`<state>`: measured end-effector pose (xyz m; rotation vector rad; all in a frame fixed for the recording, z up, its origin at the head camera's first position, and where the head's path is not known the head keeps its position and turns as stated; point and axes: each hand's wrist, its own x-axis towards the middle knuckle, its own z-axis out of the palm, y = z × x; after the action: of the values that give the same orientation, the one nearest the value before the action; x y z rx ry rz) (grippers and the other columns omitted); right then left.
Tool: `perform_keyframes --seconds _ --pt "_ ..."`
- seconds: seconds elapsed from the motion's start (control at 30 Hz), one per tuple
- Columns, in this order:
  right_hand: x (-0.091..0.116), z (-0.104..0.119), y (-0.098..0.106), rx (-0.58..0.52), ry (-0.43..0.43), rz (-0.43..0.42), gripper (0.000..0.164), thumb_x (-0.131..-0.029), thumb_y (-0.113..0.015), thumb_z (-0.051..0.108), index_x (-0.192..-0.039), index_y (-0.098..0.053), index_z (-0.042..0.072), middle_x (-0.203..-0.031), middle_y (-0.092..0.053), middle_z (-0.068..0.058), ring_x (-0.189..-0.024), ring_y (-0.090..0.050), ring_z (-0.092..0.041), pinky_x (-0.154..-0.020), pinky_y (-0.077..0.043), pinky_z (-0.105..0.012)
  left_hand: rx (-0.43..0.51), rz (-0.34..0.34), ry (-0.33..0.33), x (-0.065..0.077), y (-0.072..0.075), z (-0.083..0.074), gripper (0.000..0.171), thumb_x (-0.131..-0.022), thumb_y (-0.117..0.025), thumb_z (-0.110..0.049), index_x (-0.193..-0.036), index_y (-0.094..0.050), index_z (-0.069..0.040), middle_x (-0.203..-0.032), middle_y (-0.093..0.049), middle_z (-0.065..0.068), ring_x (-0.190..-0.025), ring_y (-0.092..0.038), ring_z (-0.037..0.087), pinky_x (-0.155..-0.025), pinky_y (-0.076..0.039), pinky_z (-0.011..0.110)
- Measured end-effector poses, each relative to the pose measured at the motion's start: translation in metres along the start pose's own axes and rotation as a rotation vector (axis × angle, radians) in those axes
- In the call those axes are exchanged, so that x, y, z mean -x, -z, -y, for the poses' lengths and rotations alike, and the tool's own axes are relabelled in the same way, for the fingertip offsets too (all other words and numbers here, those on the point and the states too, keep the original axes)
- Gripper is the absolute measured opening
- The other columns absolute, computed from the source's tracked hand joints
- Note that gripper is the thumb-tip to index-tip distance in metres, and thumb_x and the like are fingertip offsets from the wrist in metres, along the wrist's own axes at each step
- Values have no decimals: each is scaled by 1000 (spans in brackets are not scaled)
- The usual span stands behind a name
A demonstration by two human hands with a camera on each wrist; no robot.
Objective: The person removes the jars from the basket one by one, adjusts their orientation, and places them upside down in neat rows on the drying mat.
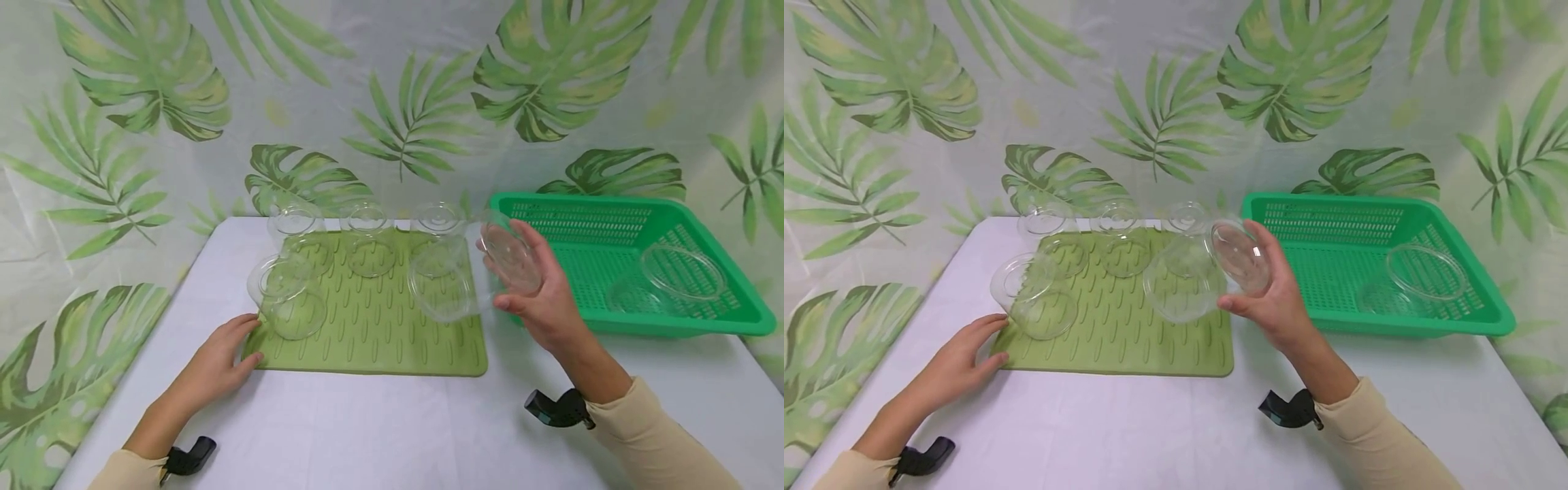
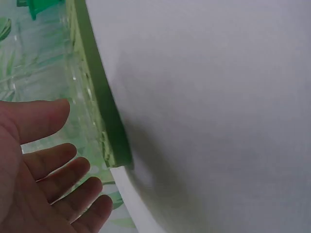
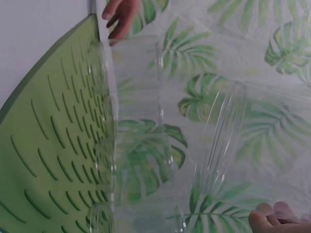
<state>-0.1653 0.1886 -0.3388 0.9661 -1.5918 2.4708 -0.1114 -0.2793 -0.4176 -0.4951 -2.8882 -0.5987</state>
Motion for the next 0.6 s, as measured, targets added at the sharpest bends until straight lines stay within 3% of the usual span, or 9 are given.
perform_keyframes --seconds 0.17,0.27,0.43,0.6 --pt "1 -1 0 41 -60 42 92 -78 -82 1 -152 -28 9 -149 -51 -3 -137 -53 -15 -111 -45 -25 -13 38 19 0 -2 3 55 -86 -72 -11 -133 -52 11 -138 -53 27 -127 -52 47 -102 -44 60" --pt "1 -4 0 125 -118 86 96 -78 -82 0 -154 -24 7 -149 -49 -1 -137 -52 -13 -108 -47 -23 -21 52 36 1 -3 4 58 -87 -72 -14 -135 -50 11 -139 -52 28 -128 -51 47 -104 -43 60" --pt "1 -8 0 317 -202 130 98 -77 -81 -2 -155 -22 8 -146 -49 7 -131 -53 -4 -101 -50 -17 -64 72 8 -2 -5 5 58 -87 -72 -14 -132 -52 14 -138 -53 30 -127 -51 48 -105 -43 59" --pt "-2 -14 -7 375 -194 172 100 -74 -81 -8 -154 -23 7 -148 -48 5 -134 -49 -2 -107 -44 -15 -102 105 -44 -5 -3 2 53 -87 -73 -12 -129 -56 14 -138 -54 28 -129 -52 46 -105 -45 57"
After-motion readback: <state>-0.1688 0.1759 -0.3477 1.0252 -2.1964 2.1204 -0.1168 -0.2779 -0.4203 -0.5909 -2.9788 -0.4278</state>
